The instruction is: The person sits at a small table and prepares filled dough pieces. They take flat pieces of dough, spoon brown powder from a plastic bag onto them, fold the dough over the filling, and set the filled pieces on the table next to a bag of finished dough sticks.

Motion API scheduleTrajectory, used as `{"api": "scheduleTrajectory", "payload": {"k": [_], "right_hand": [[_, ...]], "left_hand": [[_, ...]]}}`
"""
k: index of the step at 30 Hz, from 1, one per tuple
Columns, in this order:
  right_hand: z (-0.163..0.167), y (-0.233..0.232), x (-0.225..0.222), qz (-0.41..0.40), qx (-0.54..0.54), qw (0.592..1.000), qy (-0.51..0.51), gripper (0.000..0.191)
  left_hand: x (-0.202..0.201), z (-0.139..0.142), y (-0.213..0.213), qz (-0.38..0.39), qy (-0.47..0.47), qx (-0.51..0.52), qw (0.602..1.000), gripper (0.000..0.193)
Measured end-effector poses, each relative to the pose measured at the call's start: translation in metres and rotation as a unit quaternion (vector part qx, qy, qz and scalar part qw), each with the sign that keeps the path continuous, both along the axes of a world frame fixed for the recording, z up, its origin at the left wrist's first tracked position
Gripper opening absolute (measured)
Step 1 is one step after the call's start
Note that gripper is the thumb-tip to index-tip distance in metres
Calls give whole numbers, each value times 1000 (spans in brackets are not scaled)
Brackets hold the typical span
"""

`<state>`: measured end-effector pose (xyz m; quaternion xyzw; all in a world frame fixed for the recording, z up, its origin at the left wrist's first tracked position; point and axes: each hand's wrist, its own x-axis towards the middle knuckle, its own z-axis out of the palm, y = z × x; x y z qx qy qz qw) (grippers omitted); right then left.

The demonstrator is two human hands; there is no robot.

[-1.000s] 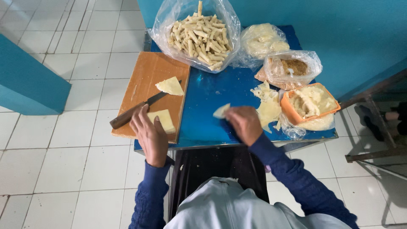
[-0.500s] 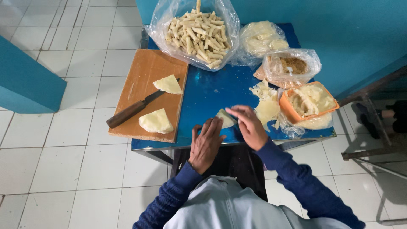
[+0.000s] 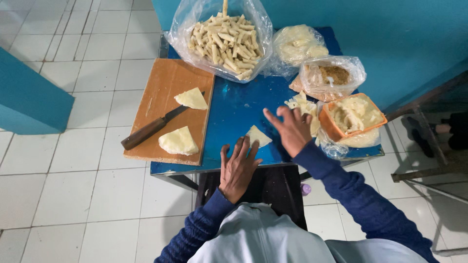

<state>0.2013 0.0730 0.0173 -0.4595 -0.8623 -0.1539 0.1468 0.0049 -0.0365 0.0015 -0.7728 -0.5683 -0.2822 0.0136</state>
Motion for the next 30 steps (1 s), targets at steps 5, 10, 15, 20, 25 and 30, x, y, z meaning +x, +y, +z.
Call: {"api": "scheduleTrajectory", "payload": {"k": [5,10,15,20,25,30], "right_hand": [[30,45,62,-69,27,995,69,56],[48,106,122,-171,-3,985,33,39],[42,119,138,-184,-52,981,24,31],[36,114,138,-191,-65,979,26,20],[43,110,145,-197,-92,974,67,16],[32,72,148,-153,-38,987,8,28]], "left_hand": [[0,0,0,-2,3,9,1000,53],[0,-1,-1,-3,-3,-1,1000,49],[0,-2,0,-4,-12,10,1000,50],[0,-4,0,-7,-11,1,1000,49],[-1,-4,2,-10,-13,6,1000,45],[-1,-6,2,-3,-21,16,1000,43]]}}
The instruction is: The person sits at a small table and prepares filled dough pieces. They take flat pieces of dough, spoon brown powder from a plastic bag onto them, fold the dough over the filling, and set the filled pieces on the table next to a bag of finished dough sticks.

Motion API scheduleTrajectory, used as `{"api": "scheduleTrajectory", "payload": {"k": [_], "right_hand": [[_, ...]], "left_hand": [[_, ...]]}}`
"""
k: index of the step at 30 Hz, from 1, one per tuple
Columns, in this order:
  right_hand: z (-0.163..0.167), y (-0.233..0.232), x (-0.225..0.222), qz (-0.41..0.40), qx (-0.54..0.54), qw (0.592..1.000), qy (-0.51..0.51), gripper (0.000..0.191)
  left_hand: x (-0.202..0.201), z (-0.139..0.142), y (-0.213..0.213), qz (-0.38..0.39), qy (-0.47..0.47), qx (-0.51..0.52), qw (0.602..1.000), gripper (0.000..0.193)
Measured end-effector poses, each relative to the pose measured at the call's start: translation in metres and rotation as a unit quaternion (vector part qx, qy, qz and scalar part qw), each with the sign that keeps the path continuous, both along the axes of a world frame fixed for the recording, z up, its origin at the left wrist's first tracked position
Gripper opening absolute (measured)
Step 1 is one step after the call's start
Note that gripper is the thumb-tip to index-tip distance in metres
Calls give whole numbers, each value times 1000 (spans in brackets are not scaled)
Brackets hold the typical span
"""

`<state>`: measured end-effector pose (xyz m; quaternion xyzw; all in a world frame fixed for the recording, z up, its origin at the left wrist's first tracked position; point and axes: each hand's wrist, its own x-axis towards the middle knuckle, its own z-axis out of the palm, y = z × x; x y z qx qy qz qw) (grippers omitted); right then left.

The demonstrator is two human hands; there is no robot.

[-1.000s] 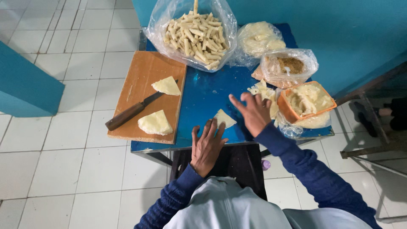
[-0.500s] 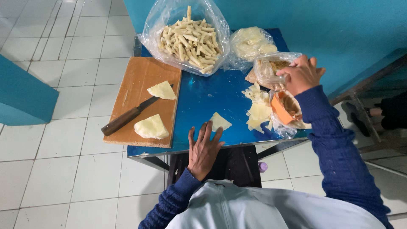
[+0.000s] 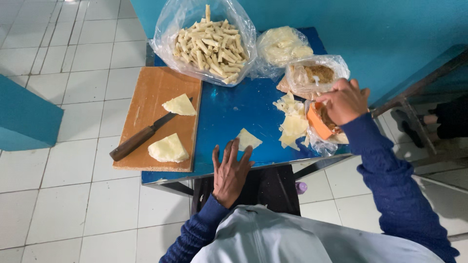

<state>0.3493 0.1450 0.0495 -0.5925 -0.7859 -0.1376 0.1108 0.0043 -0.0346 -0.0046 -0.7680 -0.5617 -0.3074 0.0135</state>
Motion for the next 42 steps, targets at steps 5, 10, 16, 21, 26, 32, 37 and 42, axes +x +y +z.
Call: {"api": "scheduleTrajectory", "payload": {"k": [5,10,16,21,26,32,37,42], "right_hand": [[-17,-33,-10,11,28,998,62,29],[-16,-44,-19,12,60,991,116,36],[-5,-47,-52,163,0,952,258,51],[-31,-83,-150,221,-38,950,216,64],[-33,-89,-181,215,-1,968,126,47],[-38,-83,-159,188,98,976,45,36],[-6,-61,-80,35,107,986,121,40],[-3,-63,-49,-23,134,990,45,25]], "left_hand": [[0,-2,-1,-4,5,-2,1000,45],[0,-1,-1,-5,-3,1,1000,46],[1,-1,-2,-3,0,3,1000,46],[1,1,-3,-3,4,-2,1000,50],[2,3,-5,1,11,-15,1000,51],[2,3,-6,-1,7,-26,1000,50],[0,2,-6,-6,-1,-14,1000,50],[1,1,-5,-4,5,-6,1000,51]]}}
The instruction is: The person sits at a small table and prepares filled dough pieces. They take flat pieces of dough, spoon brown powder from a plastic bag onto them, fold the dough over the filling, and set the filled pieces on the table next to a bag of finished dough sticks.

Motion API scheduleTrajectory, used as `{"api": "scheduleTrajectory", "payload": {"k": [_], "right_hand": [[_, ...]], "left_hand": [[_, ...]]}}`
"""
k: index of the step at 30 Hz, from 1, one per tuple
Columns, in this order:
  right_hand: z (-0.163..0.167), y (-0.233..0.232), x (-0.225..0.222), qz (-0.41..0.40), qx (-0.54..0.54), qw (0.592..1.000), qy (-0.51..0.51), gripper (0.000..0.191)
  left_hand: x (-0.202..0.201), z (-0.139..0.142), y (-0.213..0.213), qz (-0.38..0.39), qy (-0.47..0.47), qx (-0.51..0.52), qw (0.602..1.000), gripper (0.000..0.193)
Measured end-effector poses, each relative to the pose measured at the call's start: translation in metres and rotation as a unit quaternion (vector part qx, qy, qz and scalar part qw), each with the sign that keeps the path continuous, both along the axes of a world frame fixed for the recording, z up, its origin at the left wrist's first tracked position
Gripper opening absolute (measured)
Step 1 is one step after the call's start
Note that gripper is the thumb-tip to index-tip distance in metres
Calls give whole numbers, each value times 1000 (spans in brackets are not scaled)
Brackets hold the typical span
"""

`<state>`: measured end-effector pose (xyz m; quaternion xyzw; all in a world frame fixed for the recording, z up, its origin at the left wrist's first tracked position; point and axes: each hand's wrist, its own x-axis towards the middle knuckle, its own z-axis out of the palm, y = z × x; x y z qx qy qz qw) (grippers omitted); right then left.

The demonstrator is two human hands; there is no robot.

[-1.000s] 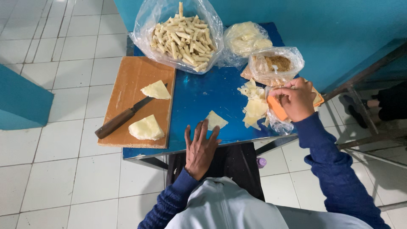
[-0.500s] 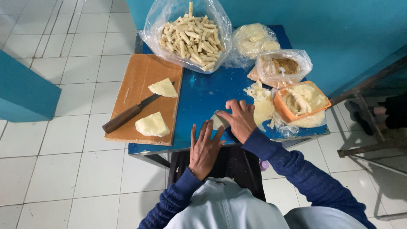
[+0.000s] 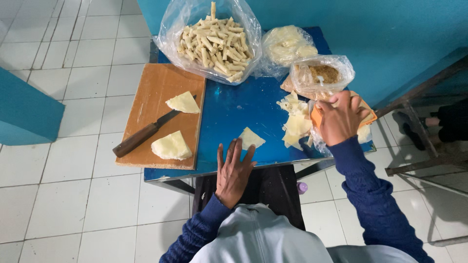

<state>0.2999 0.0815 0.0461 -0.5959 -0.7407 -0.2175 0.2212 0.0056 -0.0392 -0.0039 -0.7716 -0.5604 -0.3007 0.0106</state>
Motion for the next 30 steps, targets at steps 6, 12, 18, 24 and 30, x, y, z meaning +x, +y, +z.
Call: {"api": "scheduleTrajectory", "payload": {"k": [6,12,18,24,30], "right_hand": [[-12,-6,-3,-18,-28,999,4,37],[-6,-12,-4,1,-4,1000,14,31],[0,-21,-13,9,-9,1000,19,32],[-5,-15,-42,119,-83,984,107,50],[-27,-32,-103,229,-113,959,123,63]], "left_hand": [[0,-1,-1,-1,-3,-5,1000,52],[1,-3,0,2,4,-5,1000,53],[1,-4,0,6,8,-3,1000,52],[1,-1,-1,3,3,-1,1000,51],[1,0,-1,3,3,-22,1000,51]]}}
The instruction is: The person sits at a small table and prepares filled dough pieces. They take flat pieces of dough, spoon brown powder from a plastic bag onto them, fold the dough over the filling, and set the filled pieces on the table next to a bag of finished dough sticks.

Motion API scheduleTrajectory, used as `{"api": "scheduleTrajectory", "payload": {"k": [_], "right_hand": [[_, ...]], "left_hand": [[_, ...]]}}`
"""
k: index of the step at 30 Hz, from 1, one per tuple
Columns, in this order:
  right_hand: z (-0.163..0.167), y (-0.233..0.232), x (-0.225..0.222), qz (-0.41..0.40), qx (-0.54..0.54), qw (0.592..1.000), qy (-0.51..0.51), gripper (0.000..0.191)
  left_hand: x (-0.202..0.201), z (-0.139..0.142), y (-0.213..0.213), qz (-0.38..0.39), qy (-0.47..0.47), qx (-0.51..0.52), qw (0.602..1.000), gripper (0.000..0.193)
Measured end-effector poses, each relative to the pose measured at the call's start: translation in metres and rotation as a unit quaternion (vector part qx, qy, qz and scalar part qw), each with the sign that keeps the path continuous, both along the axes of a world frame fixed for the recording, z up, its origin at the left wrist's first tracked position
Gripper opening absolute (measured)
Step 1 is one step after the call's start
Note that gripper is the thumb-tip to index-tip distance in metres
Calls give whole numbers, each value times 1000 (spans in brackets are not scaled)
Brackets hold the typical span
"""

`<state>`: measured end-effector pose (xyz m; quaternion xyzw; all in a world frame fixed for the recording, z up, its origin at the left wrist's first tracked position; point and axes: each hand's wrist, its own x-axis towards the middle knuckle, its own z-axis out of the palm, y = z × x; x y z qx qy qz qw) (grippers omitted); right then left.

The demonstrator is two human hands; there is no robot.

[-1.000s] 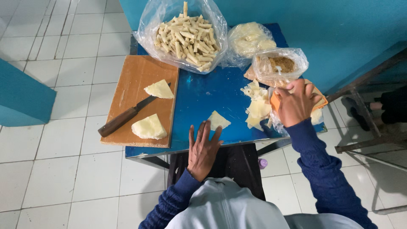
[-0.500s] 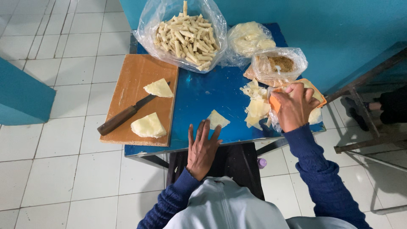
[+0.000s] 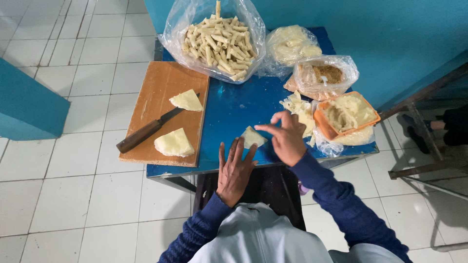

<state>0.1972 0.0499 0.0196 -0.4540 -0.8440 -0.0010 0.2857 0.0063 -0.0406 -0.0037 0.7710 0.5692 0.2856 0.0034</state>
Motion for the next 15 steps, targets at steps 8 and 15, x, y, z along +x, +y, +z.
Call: {"api": "scheduleTrajectory", "payload": {"k": [8,15], "right_hand": [[37,25,100,-200,104,971,-78,33],[23,23,101,-217,96,961,-140,32]], "left_hand": [[-2,-2,0,-5,-3,7,1000,51],[-2,-4,1,-3,-2,9,1000,52]]}}
